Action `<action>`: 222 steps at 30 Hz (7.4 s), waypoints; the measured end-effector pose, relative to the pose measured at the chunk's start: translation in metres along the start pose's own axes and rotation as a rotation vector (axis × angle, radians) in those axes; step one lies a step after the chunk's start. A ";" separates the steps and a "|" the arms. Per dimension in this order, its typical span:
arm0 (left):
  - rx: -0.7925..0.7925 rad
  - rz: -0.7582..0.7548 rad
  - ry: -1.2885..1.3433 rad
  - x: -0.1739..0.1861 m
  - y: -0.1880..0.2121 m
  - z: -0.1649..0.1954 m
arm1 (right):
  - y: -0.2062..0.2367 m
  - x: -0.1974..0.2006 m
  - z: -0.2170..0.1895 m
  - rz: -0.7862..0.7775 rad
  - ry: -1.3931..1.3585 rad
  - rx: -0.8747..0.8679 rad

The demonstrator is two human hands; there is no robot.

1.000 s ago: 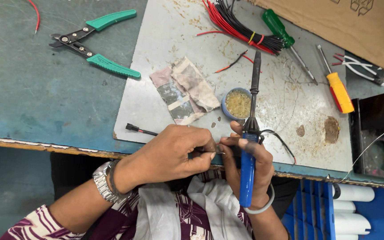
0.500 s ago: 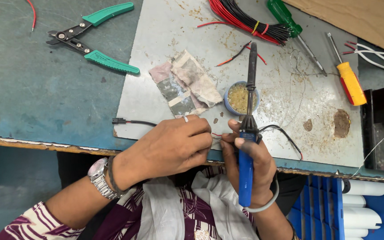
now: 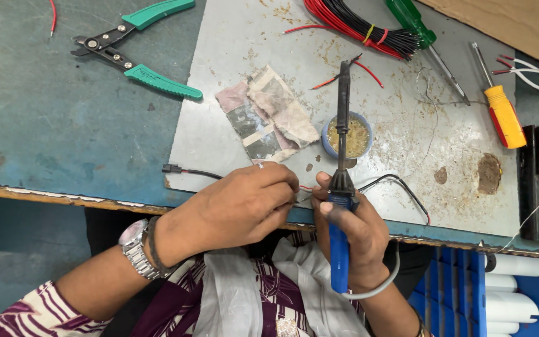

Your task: The person solders wires to a small electronic component using a soldering iron and solder wire. They apply flux from a small container, heat the connection points, and add solder to secure the wires to the component.

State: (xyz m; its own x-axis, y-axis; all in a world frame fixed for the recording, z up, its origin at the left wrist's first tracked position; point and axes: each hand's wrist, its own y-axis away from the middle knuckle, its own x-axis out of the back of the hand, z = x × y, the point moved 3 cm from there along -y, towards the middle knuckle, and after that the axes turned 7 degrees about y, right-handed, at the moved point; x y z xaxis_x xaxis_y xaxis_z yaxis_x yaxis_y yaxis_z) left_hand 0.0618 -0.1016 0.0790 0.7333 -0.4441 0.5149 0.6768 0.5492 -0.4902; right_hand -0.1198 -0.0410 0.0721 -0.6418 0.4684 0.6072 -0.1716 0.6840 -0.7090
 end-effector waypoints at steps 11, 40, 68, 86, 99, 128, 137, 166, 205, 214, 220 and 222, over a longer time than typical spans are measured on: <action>0.025 0.044 0.011 -0.003 -0.001 0.002 | 0.009 -0.001 0.008 -0.064 -0.152 -0.134; 0.040 -0.107 0.134 0.003 -0.004 0.000 | 0.020 0.003 0.029 -0.104 -0.331 -0.219; -0.012 -0.018 -0.027 0.002 0.000 0.002 | 0.011 0.005 0.006 -0.102 -0.079 0.036; -0.071 -0.164 -0.211 -0.002 -0.004 0.007 | 0.014 0.009 0.018 -0.162 -0.214 -0.036; -0.080 -0.114 -0.088 0.002 -0.003 0.004 | 0.007 0.010 0.015 -0.167 -0.148 0.032; 0.028 -0.097 -0.007 0.002 -0.011 -0.002 | -0.038 0.010 0.017 -0.313 -0.036 0.128; 0.022 -0.084 -0.012 0.000 -0.011 -0.003 | -0.041 0.010 0.011 -0.263 0.224 0.216; -0.041 0.048 0.277 0.013 -0.017 -0.005 | -0.023 0.022 0.035 -0.225 0.208 0.189; -0.089 -0.079 -0.098 0.000 -0.010 0.001 | -0.008 0.016 0.021 -0.161 0.020 -0.095; -0.054 -0.140 -0.170 0.002 -0.014 0.005 | -0.012 0.012 0.020 -0.166 -0.085 -0.128; -0.065 -0.158 -0.227 -0.002 -0.016 0.006 | -0.013 0.013 0.017 -0.177 -0.072 -0.121; -0.049 -0.166 -0.213 -0.003 -0.016 0.005 | -0.013 0.013 0.017 -0.178 -0.073 -0.117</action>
State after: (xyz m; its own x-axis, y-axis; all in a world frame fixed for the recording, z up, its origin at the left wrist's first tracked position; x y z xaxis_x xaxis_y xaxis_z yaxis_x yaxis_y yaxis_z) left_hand 0.0482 -0.1052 0.0892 0.5852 -0.3639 0.7246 0.7929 0.4440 -0.4174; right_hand -0.1387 -0.0531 0.0829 -0.6621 0.2959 0.6886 -0.2020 0.8143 -0.5442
